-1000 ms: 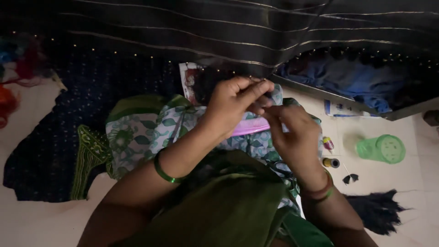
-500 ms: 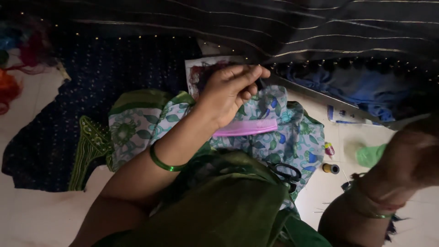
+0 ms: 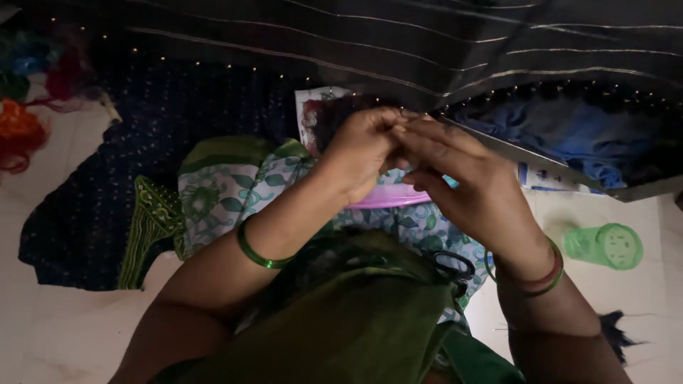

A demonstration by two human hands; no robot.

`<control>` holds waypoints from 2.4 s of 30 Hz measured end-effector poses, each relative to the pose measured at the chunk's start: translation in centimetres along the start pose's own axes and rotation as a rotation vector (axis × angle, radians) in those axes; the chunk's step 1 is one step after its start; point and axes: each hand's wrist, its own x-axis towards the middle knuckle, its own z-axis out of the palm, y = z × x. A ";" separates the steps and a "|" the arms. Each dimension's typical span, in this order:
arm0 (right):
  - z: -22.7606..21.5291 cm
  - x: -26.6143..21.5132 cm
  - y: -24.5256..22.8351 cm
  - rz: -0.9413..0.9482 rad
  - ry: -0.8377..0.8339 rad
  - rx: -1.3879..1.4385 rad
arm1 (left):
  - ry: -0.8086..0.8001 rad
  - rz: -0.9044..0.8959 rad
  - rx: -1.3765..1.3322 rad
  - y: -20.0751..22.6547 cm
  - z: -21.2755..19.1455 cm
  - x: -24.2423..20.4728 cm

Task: Manually sewing or attaching decorative elements to fabric/garment.

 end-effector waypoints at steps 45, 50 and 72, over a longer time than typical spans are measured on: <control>-1.4 10.1 1.6 -0.350 -0.221 -0.806 | 0.285 0.894 1.031 5.8 1.6 -5.1; -2.8 8.1 0.0 -0.426 0.013 -0.502 | 0.238 1.099 1.305 4.8 1.9 -4.3; -2.7 6.3 0.7 -0.380 -0.108 -0.381 | 0.155 0.630 0.958 4.4 1.4 -4.9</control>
